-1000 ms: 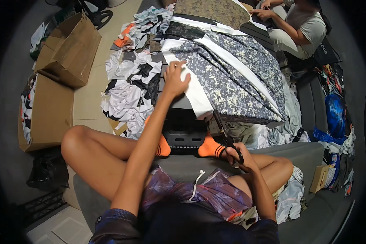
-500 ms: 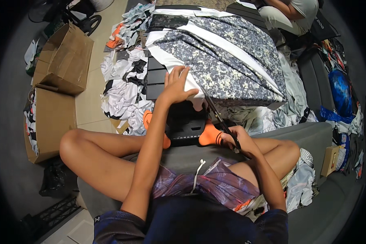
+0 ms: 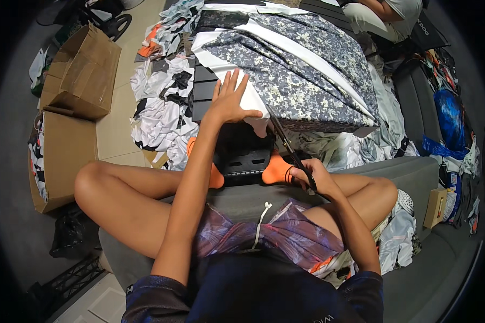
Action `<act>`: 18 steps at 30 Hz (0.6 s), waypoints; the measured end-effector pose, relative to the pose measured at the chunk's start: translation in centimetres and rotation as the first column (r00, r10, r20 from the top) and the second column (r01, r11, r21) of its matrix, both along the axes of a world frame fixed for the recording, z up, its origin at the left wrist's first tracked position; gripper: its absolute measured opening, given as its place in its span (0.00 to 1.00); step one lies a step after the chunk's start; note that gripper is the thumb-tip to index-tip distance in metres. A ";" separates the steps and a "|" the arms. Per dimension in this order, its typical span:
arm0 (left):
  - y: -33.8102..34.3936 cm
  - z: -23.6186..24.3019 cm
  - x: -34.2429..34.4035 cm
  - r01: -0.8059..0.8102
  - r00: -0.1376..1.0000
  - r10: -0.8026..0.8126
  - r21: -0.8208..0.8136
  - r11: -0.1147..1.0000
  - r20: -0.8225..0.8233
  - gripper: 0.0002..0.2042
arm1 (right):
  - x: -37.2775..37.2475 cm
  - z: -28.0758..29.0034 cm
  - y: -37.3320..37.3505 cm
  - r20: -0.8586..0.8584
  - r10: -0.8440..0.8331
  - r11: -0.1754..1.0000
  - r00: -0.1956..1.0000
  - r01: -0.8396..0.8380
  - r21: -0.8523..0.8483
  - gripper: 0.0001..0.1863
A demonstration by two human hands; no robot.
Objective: Cutting fabric components for apparel production using scissors following a pattern.
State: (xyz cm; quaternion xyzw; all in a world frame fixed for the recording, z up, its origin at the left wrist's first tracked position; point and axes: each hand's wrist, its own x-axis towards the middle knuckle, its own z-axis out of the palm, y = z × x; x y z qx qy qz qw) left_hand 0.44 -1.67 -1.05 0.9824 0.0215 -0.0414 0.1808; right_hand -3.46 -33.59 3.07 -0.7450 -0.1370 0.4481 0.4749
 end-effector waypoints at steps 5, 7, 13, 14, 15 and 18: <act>0.1 -0.1 0.1 -0.006 1.000 0.006 0.017 1.000 0.007 0.65 | -0.4 -0.4 0.3 0.007 -0.026 0.999 1.000 0.026 0.032 0.23; 0.2 -0.1 0.2 -0.010 1.000 0.010 -0.020 1.000 -0.012 0.68 | -0.4 -0.3 0.4 0.015 -0.018 1.000 1.000 0.018 0.017 0.22; 0.2 -0.3 0.3 -0.012 1.000 0.012 0.005 1.000 -0.019 0.69 | -0.3 0.1 0.4 0.029 -0.019 1.000 0.999 0.018 0.024 0.22; 0.2 -0.4 0.4 -0.011 1.000 0.011 0.008 1.000 -0.019 0.69 | -0.3 0.2 0.4 0.038 -0.017 1.000 0.999 0.017 0.018 0.22; 0.2 -0.4 0.4 -0.010 0.999 0.010 0.011 1.000 -0.032 0.69 | -0.2 0.3 0.4 0.046 -0.016 1.000 0.999 0.015 0.013 0.22; 0.2 -0.3 0.4 -0.008 1.000 0.008 0.009 1.000 -0.022 0.70 | -0.2 0.6 0.4 0.047 -0.019 1.000 0.999 0.019 -0.002 0.22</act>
